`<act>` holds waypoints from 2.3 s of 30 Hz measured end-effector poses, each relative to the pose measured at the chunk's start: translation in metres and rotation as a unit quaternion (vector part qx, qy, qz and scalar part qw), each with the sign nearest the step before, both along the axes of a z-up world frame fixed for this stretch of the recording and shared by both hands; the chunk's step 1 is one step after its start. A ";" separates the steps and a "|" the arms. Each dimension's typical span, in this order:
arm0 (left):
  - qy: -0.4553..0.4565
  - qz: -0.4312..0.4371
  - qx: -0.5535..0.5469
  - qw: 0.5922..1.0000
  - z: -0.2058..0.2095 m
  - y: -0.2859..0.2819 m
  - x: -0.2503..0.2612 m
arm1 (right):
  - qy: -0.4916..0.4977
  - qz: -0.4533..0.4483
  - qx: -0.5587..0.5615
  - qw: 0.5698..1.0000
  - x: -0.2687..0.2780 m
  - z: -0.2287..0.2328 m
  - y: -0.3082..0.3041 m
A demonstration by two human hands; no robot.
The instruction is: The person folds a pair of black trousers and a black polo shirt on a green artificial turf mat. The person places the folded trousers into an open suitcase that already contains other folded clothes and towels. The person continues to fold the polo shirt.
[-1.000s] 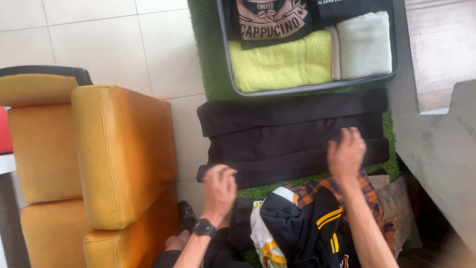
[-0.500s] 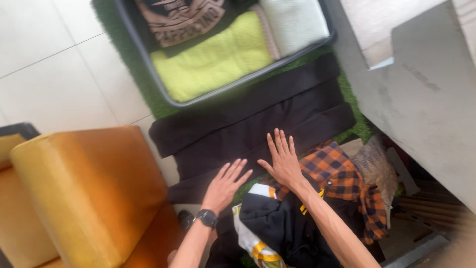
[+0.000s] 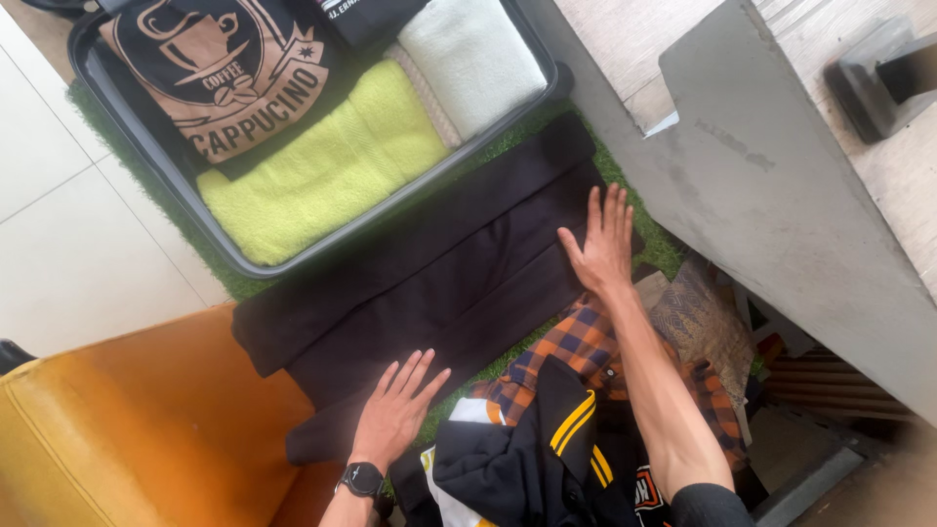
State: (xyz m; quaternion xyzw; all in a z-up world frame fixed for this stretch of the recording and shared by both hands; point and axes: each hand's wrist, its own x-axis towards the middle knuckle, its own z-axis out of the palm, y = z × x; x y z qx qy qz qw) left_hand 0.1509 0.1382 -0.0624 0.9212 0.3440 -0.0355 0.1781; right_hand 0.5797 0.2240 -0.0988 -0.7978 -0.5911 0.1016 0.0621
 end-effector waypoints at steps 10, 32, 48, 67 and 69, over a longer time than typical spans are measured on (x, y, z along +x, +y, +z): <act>-0.019 0.008 0.022 1.000 0.006 -0.001 -0.002 | -0.069 -0.001 0.059 0.996 -0.025 0.006 -0.001; -0.216 0.617 -0.036 0.756 -0.045 -0.071 -0.138 | -0.003 0.248 0.071 0.966 -0.337 0.047 -0.098; -0.525 0.668 -0.449 0.278 -0.109 -0.091 -0.181 | 0.019 0.282 0.028 0.959 -0.459 0.083 -0.181; -0.433 0.557 -0.519 0.483 -0.073 -0.084 -0.214 | 0.094 0.246 0.035 0.964 -0.531 0.081 -0.228; -0.430 0.589 -0.563 0.389 -0.058 -0.076 -0.214 | 0.125 0.254 0.039 0.958 -0.534 0.084 -0.228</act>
